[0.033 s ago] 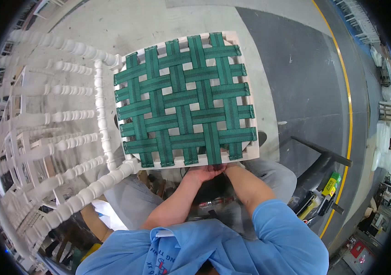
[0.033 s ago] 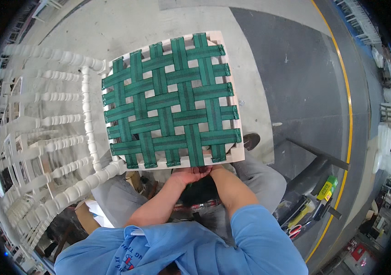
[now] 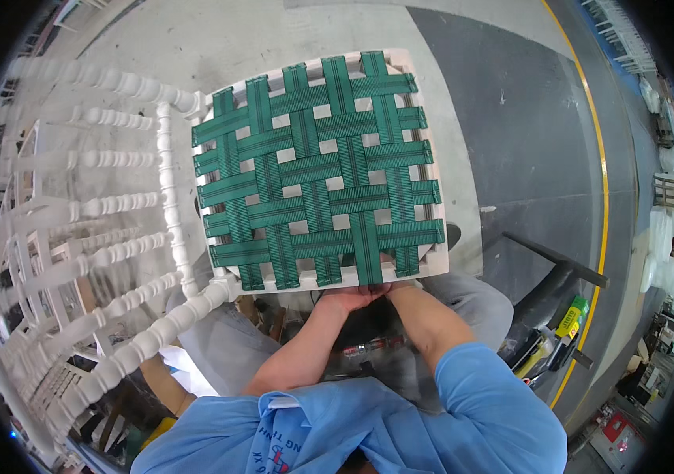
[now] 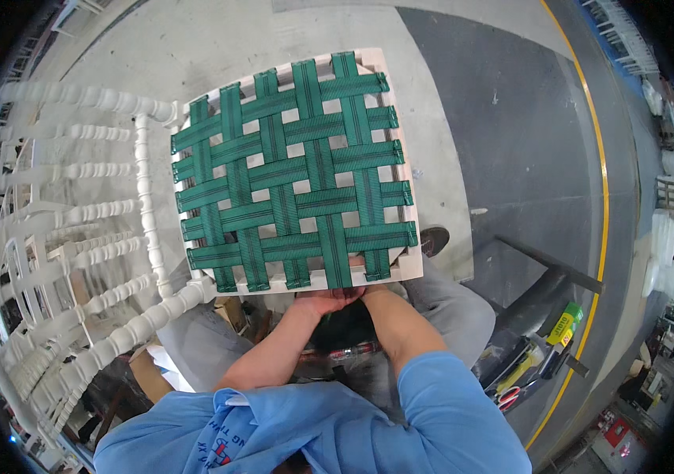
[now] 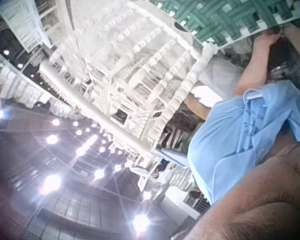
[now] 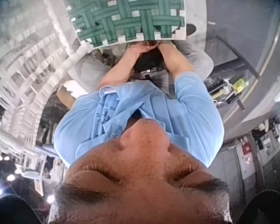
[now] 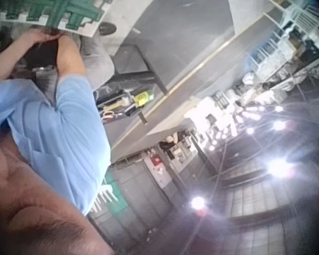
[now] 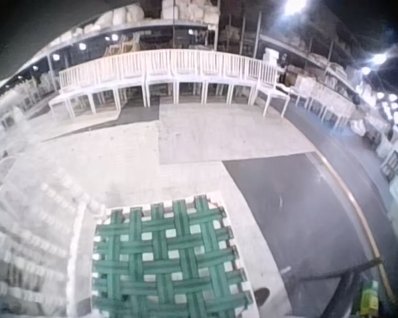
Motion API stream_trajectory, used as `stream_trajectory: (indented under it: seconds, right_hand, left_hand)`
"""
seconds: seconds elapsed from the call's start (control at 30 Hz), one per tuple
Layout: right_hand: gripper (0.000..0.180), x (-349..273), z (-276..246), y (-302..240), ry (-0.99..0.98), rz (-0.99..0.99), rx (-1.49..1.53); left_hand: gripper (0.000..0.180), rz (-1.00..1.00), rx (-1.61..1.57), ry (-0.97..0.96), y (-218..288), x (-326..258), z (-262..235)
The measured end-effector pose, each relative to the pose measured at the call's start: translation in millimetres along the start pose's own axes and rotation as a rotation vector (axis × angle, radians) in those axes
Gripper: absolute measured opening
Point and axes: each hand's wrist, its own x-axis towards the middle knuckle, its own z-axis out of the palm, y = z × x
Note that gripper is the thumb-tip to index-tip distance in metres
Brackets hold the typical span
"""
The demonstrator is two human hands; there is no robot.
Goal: The person weaves green plastic webbing into the seat frame of a white wooden chair, then staples a white protective sheet over the woven seat. They use a staple gun to secure the webbing and the sheet, then place the finished chair with others.
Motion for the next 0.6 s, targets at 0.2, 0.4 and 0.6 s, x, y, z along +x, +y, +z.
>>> stream_trajectory:
  seconds: [0.2,0.4,0.6]
  right_hand:
    - [0.033,16.1,2.7,7.1,-0.049,0.086,0.036]
    - [0.032,40.4,18.1,6.2,-0.016,0.146,0.029]
    - [0.031,36.6,9.9,14.2,-0.008,0.158,0.028]
  left_hand:
    - [0.034,0.068,-0.391,-0.180,25.0,34.6,-25.9]
    - [0.032,0.154,-0.472,-0.192,41.8,54.3,-35.6]
    - [0.031,0.213,-0.463,-0.234,54.4,60.1,-41.6]
